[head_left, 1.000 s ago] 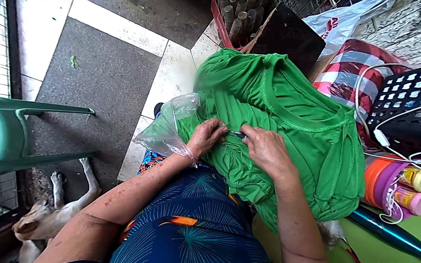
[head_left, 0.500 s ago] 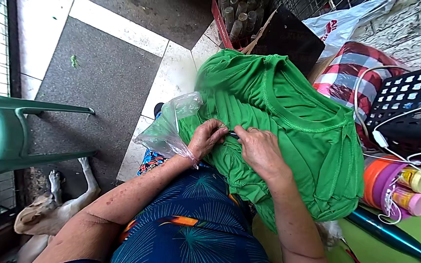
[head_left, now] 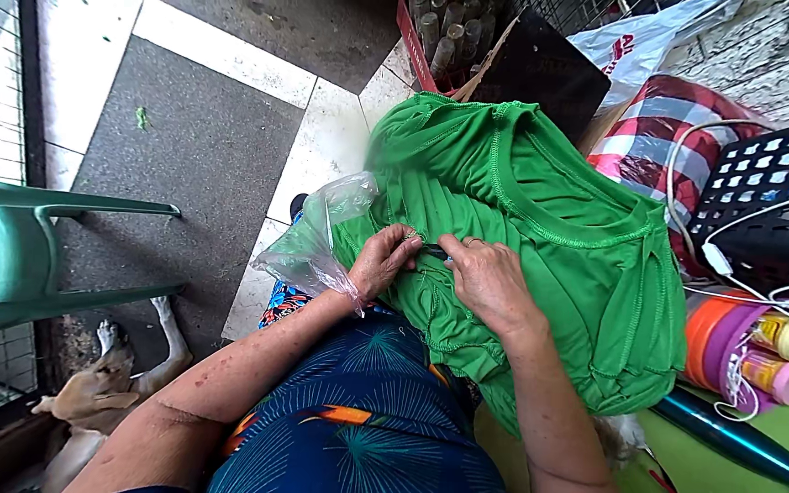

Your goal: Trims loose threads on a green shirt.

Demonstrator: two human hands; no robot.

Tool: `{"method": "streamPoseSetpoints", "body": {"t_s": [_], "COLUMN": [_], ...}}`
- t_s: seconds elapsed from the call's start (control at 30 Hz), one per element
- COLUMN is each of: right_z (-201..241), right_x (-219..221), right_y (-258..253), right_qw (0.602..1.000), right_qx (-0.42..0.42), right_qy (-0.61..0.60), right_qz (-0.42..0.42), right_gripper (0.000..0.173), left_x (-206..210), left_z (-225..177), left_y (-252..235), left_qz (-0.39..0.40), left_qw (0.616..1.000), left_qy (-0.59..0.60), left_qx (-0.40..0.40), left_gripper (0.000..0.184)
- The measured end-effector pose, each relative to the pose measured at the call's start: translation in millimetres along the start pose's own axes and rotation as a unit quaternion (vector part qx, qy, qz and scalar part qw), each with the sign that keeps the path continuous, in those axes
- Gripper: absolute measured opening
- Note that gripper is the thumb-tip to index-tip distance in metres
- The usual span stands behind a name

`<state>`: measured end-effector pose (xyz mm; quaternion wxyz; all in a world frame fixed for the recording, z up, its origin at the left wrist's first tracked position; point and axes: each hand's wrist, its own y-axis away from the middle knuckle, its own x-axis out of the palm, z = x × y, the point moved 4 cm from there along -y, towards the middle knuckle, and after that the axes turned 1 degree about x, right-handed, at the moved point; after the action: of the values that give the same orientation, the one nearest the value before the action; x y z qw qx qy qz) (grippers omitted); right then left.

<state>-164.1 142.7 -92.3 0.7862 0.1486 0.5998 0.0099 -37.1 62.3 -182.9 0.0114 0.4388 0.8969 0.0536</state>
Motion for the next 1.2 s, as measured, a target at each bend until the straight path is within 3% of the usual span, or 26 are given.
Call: {"method": "streamPoseSetpoints", "body": {"t_s": [0.17, 0.33, 0.5, 0.6, 0.67, 0.77, 0.8, 0.83, 0.9, 1.0, 1.1, 1.2], "right_z": [-3.3, -24.7, -31.3, -14.2, 5.3, 41.1, 50.7, 57.5, 62.7, 58.8, 50.8, 46.4], "right_x": [2.2, -5.8, -11.1, -23.5, -28.6, -21.2, -13.5, -4.4, 11.3, 11.6, 0.4, -1.5], "right_y": [-2.2, -3.1, -0.6, -9.2, -20.3, -45.2, -55.4, -65.2, -79.8, -74.2, -56.2, -52.1], "right_qw": [1.000, 0.979, 0.956, 0.957, 0.955, 0.957, 0.958, 0.957, 0.952, 0.945, 0.938, 0.931], "right_qx": [0.007, 0.078, 0.123, 0.084, 0.051, 0.067, 0.077, 0.081, 0.085, 0.061, 0.031, 0.032], "right_qy": [-0.015, -0.185, -0.267, -0.276, -0.290, -0.282, -0.270, -0.263, -0.266, -0.316, -0.345, -0.362], "right_qz": [-0.006, 0.036, 0.015, -0.019, -0.029, 0.029, 0.063, 0.092, 0.126, 0.063, -0.009, -0.025], "right_gripper": [0.017, 0.023, 0.026, 0.030, 0.043, 0.078, 0.080, 0.072, 0.041, 0.023, 0.018, 0.015], "left_x": [-3.9, -13.4, -10.9, -2.3, 6.5, 16.0, 17.0, 16.0, 4.4, -36.2, -79.1, -103.9], "left_z": [-3.4, -6.4, -14.6, -38.1, -55.3, -72.5, -75.9, -78.7, -81.8, -76.5, -62.9, -42.5], "left_y": [2.9, 17.0, 29.3, 36.6, 39.9, 44.1, 45.4, 46.9, 48.8, 45.5, 38.8, 37.7], "left_qz": [0.046, 0.113, 0.184, 0.267, 0.320, 0.363, 0.363, 0.359, 0.318, 0.140, 0.037, 0.036], "left_qw": [0.998, 0.982, 0.981, 0.963, 0.942, 0.921, 0.918, 0.917, 0.925, 0.949, 0.930, 0.891], "left_qy": [0.045, 0.148, 0.056, -0.032, -0.061, -0.082, -0.089, -0.098, -0.138, -0.241, -0.361, -0.446], "left_qx": [0.011, -0.028, -0.013, 0.035, 0.075, 0.118, 0.132, 0.143, 0.157, 0.143, 0.051, -0.081], "left_gripper": [0.016, 0.015, 0.017, 0.028, 0.026, 0.023, 0.022, 0.022, 0.022, 0.019, 0.015, 0.013]}}
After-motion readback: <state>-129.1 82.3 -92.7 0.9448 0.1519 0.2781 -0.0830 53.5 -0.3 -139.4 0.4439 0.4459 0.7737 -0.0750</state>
